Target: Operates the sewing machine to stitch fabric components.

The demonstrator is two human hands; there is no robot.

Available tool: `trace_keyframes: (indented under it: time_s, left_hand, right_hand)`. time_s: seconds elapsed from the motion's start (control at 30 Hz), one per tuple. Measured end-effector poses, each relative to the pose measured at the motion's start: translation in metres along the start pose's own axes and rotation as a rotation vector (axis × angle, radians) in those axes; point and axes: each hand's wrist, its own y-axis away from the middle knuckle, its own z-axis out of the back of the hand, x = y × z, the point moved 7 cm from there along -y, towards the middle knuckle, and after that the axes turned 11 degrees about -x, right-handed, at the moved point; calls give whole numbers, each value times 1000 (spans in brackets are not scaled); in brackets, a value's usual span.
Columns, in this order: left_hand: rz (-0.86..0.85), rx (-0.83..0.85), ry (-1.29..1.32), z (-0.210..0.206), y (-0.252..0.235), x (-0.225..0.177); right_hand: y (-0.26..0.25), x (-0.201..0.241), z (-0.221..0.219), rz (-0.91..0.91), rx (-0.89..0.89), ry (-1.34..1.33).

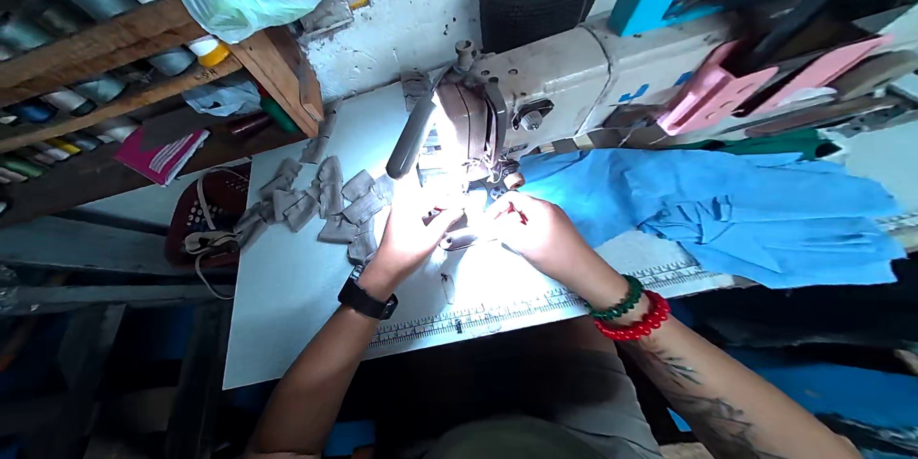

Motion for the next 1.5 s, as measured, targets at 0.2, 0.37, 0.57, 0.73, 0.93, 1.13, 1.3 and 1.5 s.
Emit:
trace_keyframes:
  time_s: [0.2, 0.37, 0.57, 0.73, 0.93, 1.13, 1.3, 1.5]
  left_hand:
    - [-17, 34, 126, -6, 4, -1]
    - [117, 212, 147, -9, 5, 2]
    - [483, 407, 90, -24, 9, 23]
    - [338, 377, -110, -35, -2, 40]
    - [320, 290, -376, -37, -20, 50]
    - [339, 272, -358, -34, -31, 43]
    - [289, 252, -292, -33, -36, 43]
    - [273, 254, -310, -35, -43, 65]
  right_hand:
    - [-2, 2, -9, 12, 82, -85]
    - [-6, -6, -14, -89, 119, -275]
    - [-1, -1, -23, -154, 155, -368]
    - [-3, -8, -19, -64, 254, -11]
    - [13, -5, -7, 184, 63, 402]
    - [18, -2, -14, 324, 12, 524]
    - [20, -2, -16, 392, -2, 581]
    - [8, 3, -21, 416, 53, 658]
